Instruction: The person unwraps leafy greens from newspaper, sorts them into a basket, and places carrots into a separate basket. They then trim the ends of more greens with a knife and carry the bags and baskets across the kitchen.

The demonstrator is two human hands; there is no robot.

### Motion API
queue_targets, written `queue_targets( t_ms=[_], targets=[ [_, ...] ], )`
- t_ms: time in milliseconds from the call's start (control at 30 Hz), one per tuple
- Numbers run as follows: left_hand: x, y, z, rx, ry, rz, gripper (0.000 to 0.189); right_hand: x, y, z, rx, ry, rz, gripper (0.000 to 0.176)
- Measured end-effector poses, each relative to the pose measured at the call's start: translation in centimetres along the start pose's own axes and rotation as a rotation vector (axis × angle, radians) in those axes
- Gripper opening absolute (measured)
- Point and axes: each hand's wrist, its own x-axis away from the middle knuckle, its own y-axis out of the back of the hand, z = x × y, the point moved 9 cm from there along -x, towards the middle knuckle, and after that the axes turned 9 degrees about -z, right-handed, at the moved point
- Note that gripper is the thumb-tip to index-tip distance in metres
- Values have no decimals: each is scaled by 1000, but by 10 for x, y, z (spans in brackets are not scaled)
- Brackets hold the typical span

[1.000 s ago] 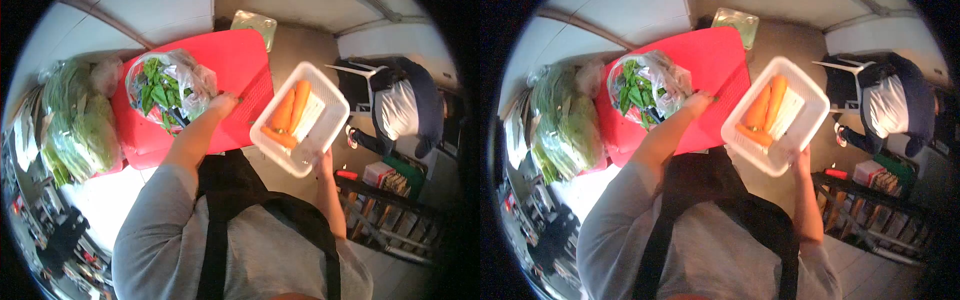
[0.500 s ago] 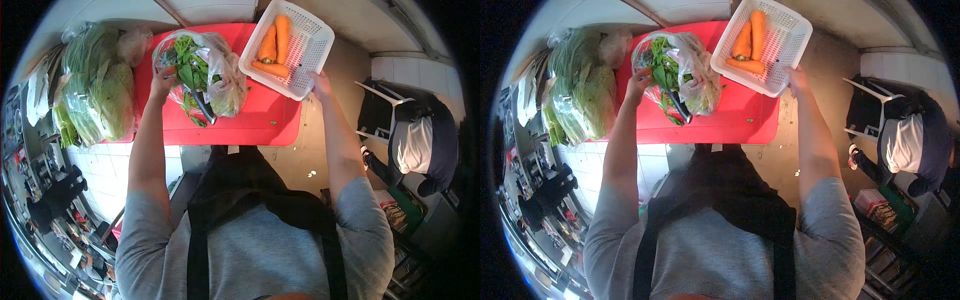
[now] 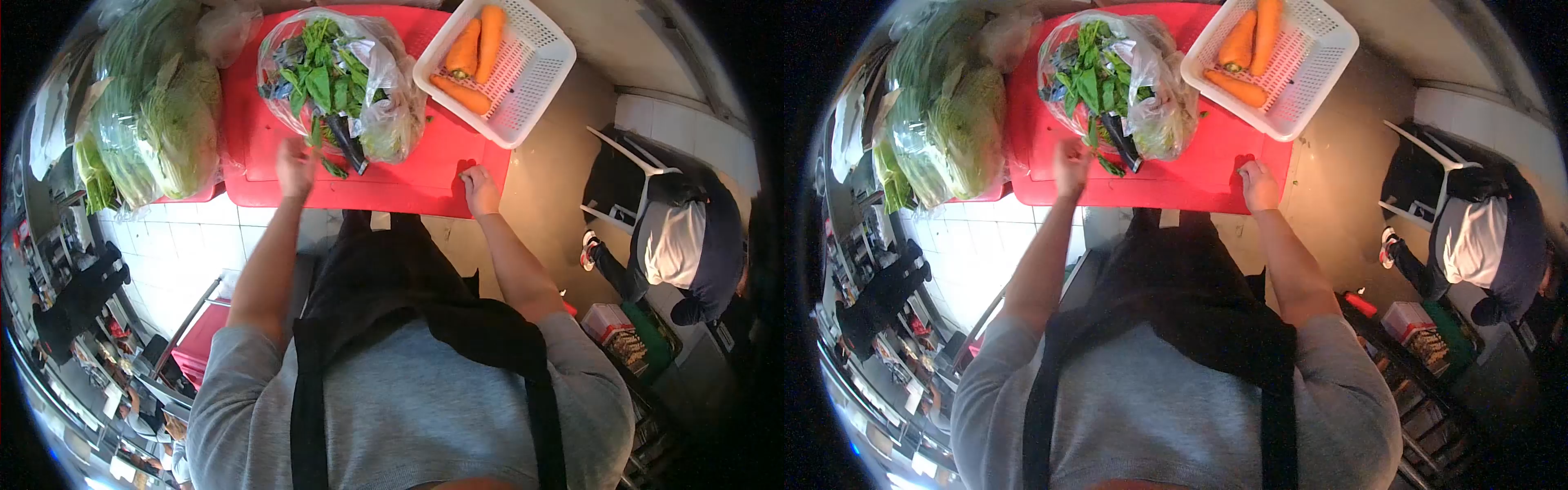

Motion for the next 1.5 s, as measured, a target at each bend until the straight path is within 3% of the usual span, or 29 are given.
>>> queue_targets(
  t_ms=[100, 167, 267, 400, 500, 600, 667, 733, 767, 800, 900, 933, 1033, 1067, 1167, 1200, 1300, 1400, 1500],
  targets=[
    [50, -20, -18, -278, -161, -2, 56, -28, -5, 23, -61, 39, -90, 7],
    [58, -29, -19, -431, -186, 5, 40, -58, -13, 60, -140, 116, -125, 9],
    [49, -31, 2, -373, -145, 54, 24, -86, -33, 78, -133, 132, -195, 9],
    [21, 13, -31, -250, -210, -40, 13, -87, -43, 67, -82, 71, -153, 7],
    [-8, 47, -60, 166, 22, -137, 14, -66, -10, 93, -280, -78, -158, 7],
    [-40, 55, -99, 76, -199, -174, 21, -60, 0, 165, -522, -87, -115, 8],
    [-62, 20, -110, 148, -362, 92, 28, -71, -15, 205, -628, 12, -104, 9],
    [-73, 10, -107, 236, -366, 218, 33, -77, -29, 234, -406, 179, -131, 11],
    [-81, 13, -99, 288, -292, 210, 35, -79, -35, 246, -295, 262, -147, 12],
    [-89, 16, -91, 341, -219, 202, 37, -72, -70, 238, -179, 245, 50, 23],
    [-97, 25, -7, 350, 173, -55, 35, -49, -91, 251, 80, 107, 292, 33],
    [-98, 27, 8, 160, 158, -79, 50, -46, -99, 252, 141, 145, 306, 53],
    [-86, 34, 14, -358, 39, -458, 61, -43, -113, 250, 297, 141, 319, 73],
    [-84, 30, 10, -360, -58, -543, 68, -43, -119, 246, 336, 167, 274, 77],
    [-96, 2, 31, -188, 386, -238, 59, -39, -126, 237, 360, 164, 194, 84],
    [-102, -5, 38, -331, 305, -190, 43, -43, -110, 249, 304, 112, 194, 83],
    [-99, -15, 51, 344, 417, -124, 24, -43, -82, 264, 160, -20, 271, 82],
    [-67, 23, -18, 882, 503, -41, 17, -27, -81, 250, -73, -97, 376, 79],
    [-51, 58, -47, 803, 375, -6, 14, -7, -40, 265, -476, -320, 500, 72]
  ],
)
